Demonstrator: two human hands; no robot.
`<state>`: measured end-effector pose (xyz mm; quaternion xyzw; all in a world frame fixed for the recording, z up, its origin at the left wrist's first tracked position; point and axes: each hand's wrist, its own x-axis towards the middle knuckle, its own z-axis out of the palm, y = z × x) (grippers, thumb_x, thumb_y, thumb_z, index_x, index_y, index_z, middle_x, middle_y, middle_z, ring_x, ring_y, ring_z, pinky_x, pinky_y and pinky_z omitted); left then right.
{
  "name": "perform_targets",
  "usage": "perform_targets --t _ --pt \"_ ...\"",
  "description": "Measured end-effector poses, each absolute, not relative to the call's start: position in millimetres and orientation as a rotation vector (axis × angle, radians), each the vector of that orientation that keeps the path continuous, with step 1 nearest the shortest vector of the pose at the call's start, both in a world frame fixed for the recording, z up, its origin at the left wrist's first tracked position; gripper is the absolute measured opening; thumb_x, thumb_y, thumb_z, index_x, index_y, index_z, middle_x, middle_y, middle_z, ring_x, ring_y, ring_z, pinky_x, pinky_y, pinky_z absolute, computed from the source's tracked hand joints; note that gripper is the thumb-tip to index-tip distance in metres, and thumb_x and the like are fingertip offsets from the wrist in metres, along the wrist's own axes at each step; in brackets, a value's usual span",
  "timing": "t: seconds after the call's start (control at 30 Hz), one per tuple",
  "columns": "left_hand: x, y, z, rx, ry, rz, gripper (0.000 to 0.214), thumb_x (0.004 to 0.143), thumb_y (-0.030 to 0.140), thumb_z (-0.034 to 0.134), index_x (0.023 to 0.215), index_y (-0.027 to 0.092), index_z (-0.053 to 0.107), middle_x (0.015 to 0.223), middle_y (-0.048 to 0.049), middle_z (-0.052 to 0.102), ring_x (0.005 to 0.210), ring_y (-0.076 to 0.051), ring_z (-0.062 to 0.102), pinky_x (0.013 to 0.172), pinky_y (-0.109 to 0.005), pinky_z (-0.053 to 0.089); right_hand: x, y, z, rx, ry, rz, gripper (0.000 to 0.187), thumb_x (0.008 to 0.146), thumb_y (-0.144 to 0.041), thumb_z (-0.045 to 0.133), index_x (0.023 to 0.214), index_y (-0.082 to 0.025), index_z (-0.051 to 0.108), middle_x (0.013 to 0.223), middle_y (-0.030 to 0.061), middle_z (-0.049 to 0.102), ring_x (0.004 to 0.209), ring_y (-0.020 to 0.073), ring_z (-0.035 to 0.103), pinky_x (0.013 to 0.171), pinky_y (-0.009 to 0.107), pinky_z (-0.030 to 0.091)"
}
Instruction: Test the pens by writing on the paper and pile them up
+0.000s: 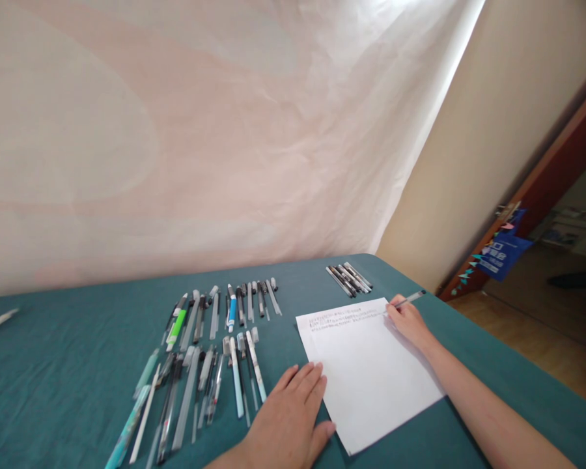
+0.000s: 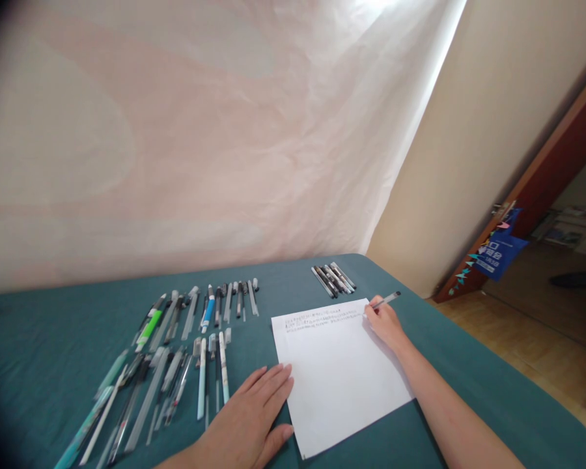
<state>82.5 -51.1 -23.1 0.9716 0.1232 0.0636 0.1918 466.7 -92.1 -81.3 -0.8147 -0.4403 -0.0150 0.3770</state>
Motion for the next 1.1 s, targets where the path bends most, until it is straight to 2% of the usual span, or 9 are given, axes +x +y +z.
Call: perform_targets --t 0.27,0.37,0.5,0.6,0.7,0.77,0.9,1.1 --pt "78.1 -55.0 -19.2 2.705 0.377 0.196 0.054 0.087 0.046 0.027 0.131 0.016 0.035 0.139 -0.0082 0.03 0.128 -0.022 0.023 0.106 -0.037 0.017 463.0 -97.4 -84.1 -2.071 -1.068 -0.036 0.024 0.076 -0.038 0.042 0.063 -0.019 0.05 0.045 -0.0024 0.05 0.042 0.0129 0.047 0.044 0.024 0.034" --pt "75.4 -53.7 -26.3 2.719 0.369 0.225 0.055 0.087 0.048 0.026 0.131 0.015 0.035 0.139 -0.0083 0.03 0.129 -0.021 0.022 0.106 -0.036 0.016 459.1 -97.0 -80.1 -2.09 -1.067 -0.04 0.029 0.075 -0.044 0.044 0.065 -0.018 0.054 0.051 0.0011 0.056 0.046 0.0155 0.052 0.046 0.025 0.037" --pt "74.5 -52.2 -29.4 2.708 0.361 0.197 0.058 0.087 0.049 0.025 0.131 0.012 0.034 0.139 -0.0101 0.029 0.128 -0.022 0.022 0.105 -0.037 0.017 427.3 -87.9 -63.9 -1.965 -1.191 0.027 0.035 0.077 -0.047 0.043 0.085 -0.018 0.059 0.066 0.0044 0.063 0.057 0.0176 0.056 0.052 0.026 0.042" --pt "74.9 -52.4 -29.7 2.698 0.355 0.195 0.059 0.086 0.049 0.026 0.13 0.01 0.035 0.138 -0.0112 0.031 0.128 -0.023 0.024 0.105 -0.038 0.017 373.4 -71.8 -48.2 -1.822 -1.36 0.24 0.037 0.081 -0.046 0.039 0.098 -0.019 0.057 0.068 0.0033 0.062 0.056 0.0155 0.055 0.052 0.025 0.043" --pt "75.5 -53.3 -32.6 2.714 0.369 0.237 0.058 0.086 0.049 0.027 0.129 0.01 0.036 0.137 -0.0113 0.034 0.127 -0.023 0.026 0.105 -0.037 0.018 307.3 -48.7 -36.9 -1.667 -1.653 0.465 0.031 0.083 -0.042 0.04 0.099 -0.022 0.058 0.078 0.0035 0.063 0.067 0.0163 0.058 0.059 0.026 0.046" --pt "76.1 -53.8 -36.1 2.728 0.387 0.255 0.059 0.085 0.05 0.029 0.128 0.01 0.037 0.136 -0.0118 0.036 0.126 -0.023 0.028 0.105 -0.037 0.017 267.3 -32.0 -32.8 -1.562 -1.826 0.413 0.025 0.08 -0.035 0.049 0.1 -0.024 0.058 0.09 0.0038 0.063 0.08 0.0183 0.058 0.067 0.028 0.046" --pt "77.6 -53.3 -41.6 2.736 0.417 0.245 0.061 0.083 0.051 0.033 0.126 0.008 0.041 0.132 -0.0138 0.04 0.123 -0.025 0.031 0.104 -0.036 0.017 215.3 -4.0 -30.3 -1.354 -2.085 0.335 0.033 0.072 -0.021 0.061 0.104 -0.025 0.055 0.098 0.0039 0.06 0.091 0.0193 0.054 0.08 0.032 0.043" --pt "78.7 -50.2 -39.7 2.69 0.389 0.247 0.062 0.083 0.051 0.035 0.126 0.007 0.039 0.13 -0.0144 0.043 0.124 -0.025 0.03 0.105 -0.036 0.017 196.2 11.4 -37.6 -1.332 -2.118 0.32 0.034 0.071 -0.015 0.06 0.104 -0.024 0.054 0.096 0.0039 0.059 0.09 0.0195 0.052 0.079 0.033 0.042"
